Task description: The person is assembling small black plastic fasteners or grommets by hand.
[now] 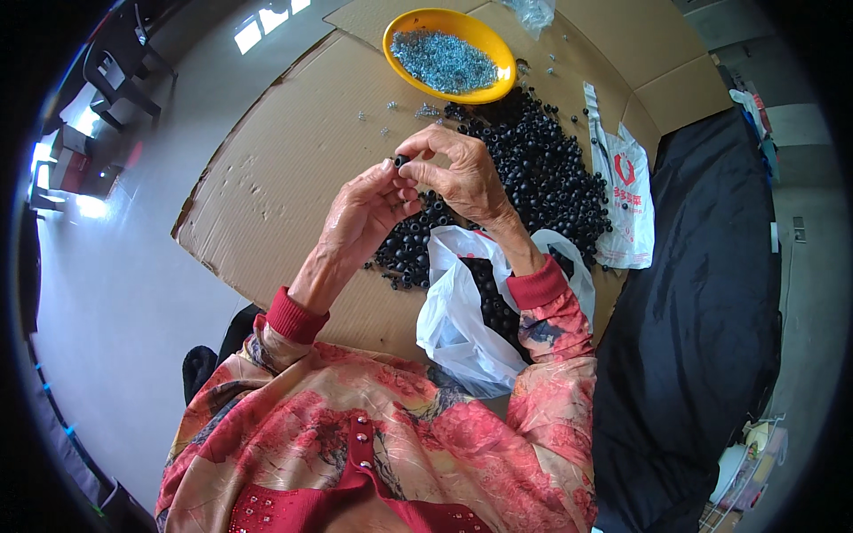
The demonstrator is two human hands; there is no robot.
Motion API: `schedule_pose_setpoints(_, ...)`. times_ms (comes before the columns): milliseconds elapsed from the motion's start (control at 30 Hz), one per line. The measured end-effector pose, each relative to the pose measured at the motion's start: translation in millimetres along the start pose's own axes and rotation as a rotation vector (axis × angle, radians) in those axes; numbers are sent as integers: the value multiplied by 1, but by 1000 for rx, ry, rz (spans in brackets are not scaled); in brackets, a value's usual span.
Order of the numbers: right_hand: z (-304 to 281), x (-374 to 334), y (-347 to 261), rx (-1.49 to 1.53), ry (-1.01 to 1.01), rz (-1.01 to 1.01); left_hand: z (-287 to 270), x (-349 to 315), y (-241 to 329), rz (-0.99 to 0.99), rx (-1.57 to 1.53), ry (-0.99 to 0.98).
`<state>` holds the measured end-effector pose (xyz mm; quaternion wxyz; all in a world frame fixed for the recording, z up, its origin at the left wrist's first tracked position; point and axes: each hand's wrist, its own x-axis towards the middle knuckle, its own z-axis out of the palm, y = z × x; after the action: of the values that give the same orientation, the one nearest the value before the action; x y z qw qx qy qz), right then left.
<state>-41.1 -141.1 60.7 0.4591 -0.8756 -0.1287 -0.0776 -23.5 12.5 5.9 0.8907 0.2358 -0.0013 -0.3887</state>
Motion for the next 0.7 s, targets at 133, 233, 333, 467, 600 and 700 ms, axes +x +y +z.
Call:
schedule_pose_setpoints(133, 3, -3, -4, -15, 57, -64, -2, -2, -1, 4, -25, -70)
schedule_pose_setpoints(233, 1, -3, -12, -144, 70, -177, 0, -5, -1, -30, -88, -69)
schedule_pose_setpoints(333, -2, -5, -20, -117, 52, -155, -1, -6, 1, -66, -146, -90)
schedule_pose_setpoints(467, -2, -4, -24, -163, 35, -166, -6, -8, 0, -78, -140, -59)
schedule_pose_setpoints(600, 2, -5, -15, -280, 16, -283, -5, -8, -2, -103, -89, -76)
schedule_pose_setpoints(700, 4, -6, -15, -33, 0, -48, -1, -13, 3, -118, -85, -40)
